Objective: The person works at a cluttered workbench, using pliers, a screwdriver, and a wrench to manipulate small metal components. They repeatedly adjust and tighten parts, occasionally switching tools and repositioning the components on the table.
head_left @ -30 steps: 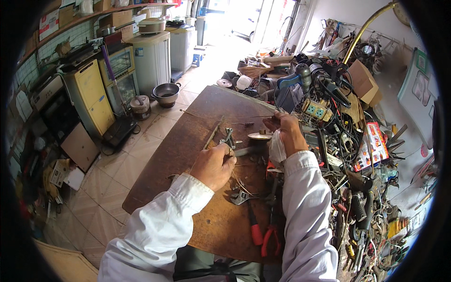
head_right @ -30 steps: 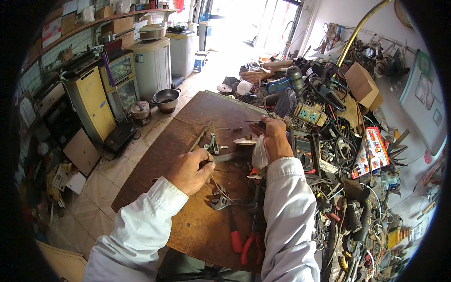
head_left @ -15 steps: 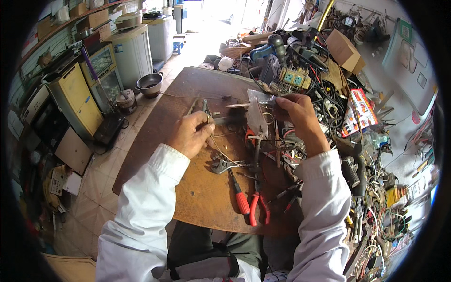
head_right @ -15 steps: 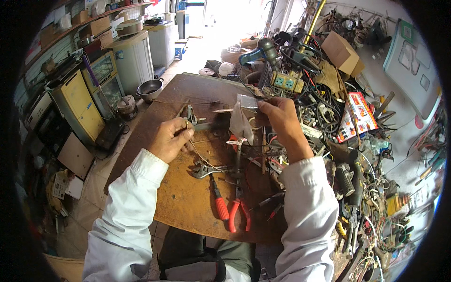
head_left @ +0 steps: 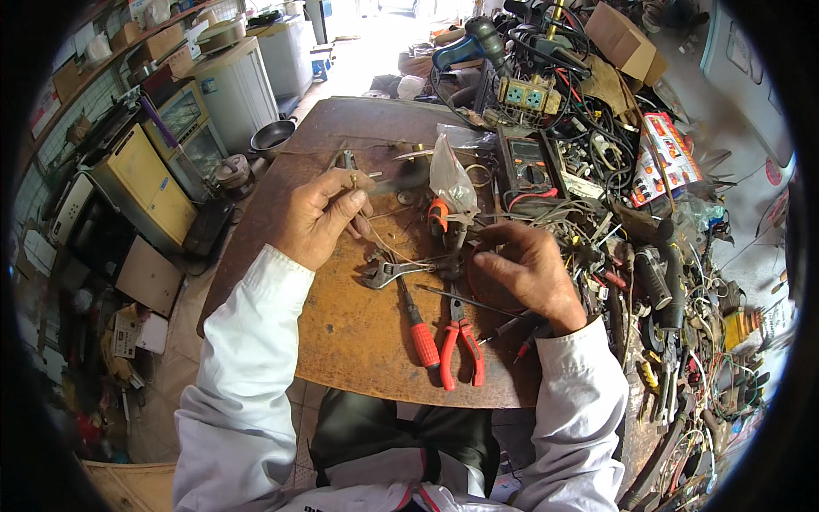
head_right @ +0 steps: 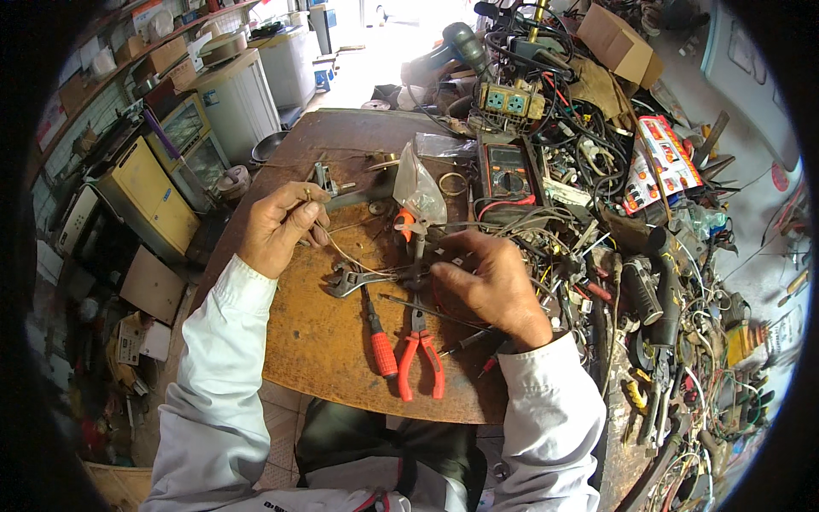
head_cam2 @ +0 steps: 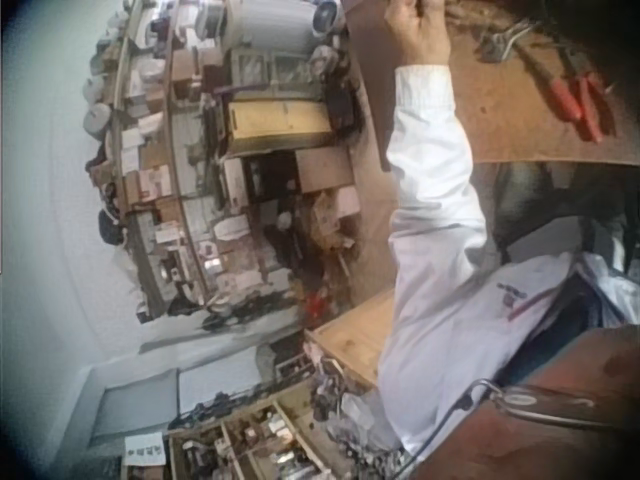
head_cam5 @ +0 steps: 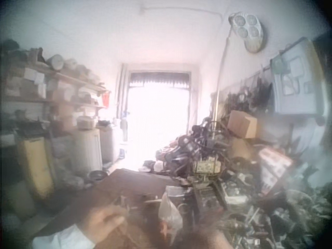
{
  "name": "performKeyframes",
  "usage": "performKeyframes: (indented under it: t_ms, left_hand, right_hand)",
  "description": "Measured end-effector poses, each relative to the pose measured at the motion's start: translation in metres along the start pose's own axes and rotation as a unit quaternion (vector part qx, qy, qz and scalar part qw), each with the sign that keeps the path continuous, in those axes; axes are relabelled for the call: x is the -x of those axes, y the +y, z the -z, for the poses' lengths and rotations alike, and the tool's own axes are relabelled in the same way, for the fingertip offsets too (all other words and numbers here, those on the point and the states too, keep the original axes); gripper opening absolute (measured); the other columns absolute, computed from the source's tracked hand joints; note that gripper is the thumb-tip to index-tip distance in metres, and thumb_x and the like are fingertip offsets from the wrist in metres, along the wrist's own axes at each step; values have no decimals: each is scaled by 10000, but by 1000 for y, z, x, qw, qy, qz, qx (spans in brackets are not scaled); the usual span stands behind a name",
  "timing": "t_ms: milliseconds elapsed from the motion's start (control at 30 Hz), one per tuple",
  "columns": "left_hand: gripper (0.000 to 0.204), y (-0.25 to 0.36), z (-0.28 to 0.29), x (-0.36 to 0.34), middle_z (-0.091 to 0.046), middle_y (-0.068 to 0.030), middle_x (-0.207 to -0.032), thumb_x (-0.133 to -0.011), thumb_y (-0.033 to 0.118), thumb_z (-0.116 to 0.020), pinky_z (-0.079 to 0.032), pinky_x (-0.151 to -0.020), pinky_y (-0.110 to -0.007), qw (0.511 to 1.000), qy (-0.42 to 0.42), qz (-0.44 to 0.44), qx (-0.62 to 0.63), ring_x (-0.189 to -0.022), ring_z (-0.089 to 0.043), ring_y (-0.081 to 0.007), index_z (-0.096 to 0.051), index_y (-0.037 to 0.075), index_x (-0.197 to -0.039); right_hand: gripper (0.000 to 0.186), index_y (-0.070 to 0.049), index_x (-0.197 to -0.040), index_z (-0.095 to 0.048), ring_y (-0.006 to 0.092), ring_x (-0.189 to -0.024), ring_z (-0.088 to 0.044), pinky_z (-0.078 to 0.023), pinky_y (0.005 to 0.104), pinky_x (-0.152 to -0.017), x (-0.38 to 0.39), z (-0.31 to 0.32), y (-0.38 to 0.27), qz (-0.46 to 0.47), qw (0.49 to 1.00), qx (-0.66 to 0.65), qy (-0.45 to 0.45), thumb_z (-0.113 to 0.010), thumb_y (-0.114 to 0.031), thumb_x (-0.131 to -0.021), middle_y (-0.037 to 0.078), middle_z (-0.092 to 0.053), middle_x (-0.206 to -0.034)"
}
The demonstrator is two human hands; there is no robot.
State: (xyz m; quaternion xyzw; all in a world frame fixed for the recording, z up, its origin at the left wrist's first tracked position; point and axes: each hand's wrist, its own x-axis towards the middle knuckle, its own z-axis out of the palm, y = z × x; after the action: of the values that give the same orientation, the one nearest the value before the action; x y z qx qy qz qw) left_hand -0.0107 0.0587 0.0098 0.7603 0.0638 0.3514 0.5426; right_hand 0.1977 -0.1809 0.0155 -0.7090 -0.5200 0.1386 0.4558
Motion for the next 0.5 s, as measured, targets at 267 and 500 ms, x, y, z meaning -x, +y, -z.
performKeyframes:
  t_ms: [267, 500]
  left_hand:
    - [245, 6, -4, 2, -667, -61, -873, -1050, 236, -612, -556, -589, -272, 998, 36, 0, 50, -696, -673, -135, -660, 39, -1187]
    - [325, 5, -6, -1, -675, -87, -975, -1040, 246, -614, -601, -634, -288, 988, 22, 28, 153, -781, -692, -148, -596, 34, -1286]
  right_hand:
    - [346, 42, -1241, -661, 223, -960, -698, -543, 352, -863, 0, -23, 10, 29, 991, -113, -66, -736, -107, -938, 135, -740, -1028]
    - [298, 53, -1227, -650, 108, -851, -655, -569, 262, -741, 1, -21, 0, -54, 911, -406, -57, -718, -78, -969, 57, -709, -1013]
